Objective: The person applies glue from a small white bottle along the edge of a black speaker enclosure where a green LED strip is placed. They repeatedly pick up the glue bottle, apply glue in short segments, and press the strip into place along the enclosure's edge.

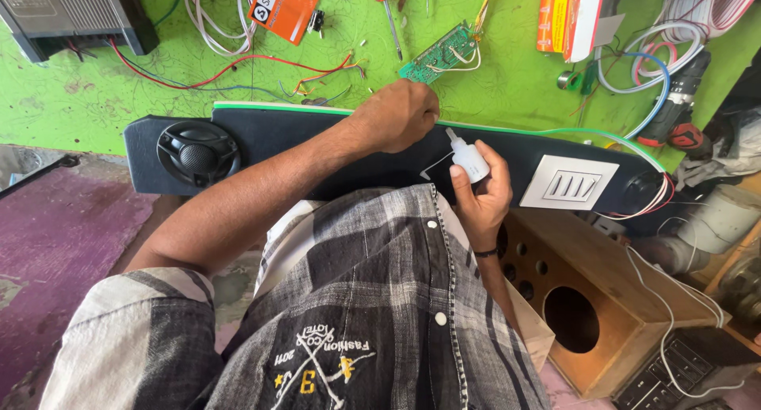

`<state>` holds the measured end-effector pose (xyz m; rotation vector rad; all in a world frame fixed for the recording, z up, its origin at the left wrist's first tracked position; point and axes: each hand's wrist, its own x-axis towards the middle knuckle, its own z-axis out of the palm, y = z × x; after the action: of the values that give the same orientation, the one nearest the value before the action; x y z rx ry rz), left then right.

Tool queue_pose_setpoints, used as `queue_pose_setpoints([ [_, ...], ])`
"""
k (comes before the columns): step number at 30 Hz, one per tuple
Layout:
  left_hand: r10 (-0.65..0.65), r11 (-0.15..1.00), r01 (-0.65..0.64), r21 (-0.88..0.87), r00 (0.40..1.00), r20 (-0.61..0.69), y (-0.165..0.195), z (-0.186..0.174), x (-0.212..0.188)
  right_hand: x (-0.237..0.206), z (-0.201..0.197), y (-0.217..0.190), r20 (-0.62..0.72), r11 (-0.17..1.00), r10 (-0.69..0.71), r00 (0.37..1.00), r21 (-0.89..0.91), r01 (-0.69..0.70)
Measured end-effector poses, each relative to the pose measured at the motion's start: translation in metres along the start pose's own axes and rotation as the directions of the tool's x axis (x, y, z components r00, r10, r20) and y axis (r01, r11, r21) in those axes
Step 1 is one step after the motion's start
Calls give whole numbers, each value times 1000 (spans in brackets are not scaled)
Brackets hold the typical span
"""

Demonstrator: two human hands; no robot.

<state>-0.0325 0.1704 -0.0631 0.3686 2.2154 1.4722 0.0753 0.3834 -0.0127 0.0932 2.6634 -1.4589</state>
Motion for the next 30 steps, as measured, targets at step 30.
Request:
queue_pose_setpoints([
  [30, 30, 999, -29, 39, 999, -18, -6, 2, -2, 16, 3, -26, 5, 976, -46, 999, -214, 46],
])
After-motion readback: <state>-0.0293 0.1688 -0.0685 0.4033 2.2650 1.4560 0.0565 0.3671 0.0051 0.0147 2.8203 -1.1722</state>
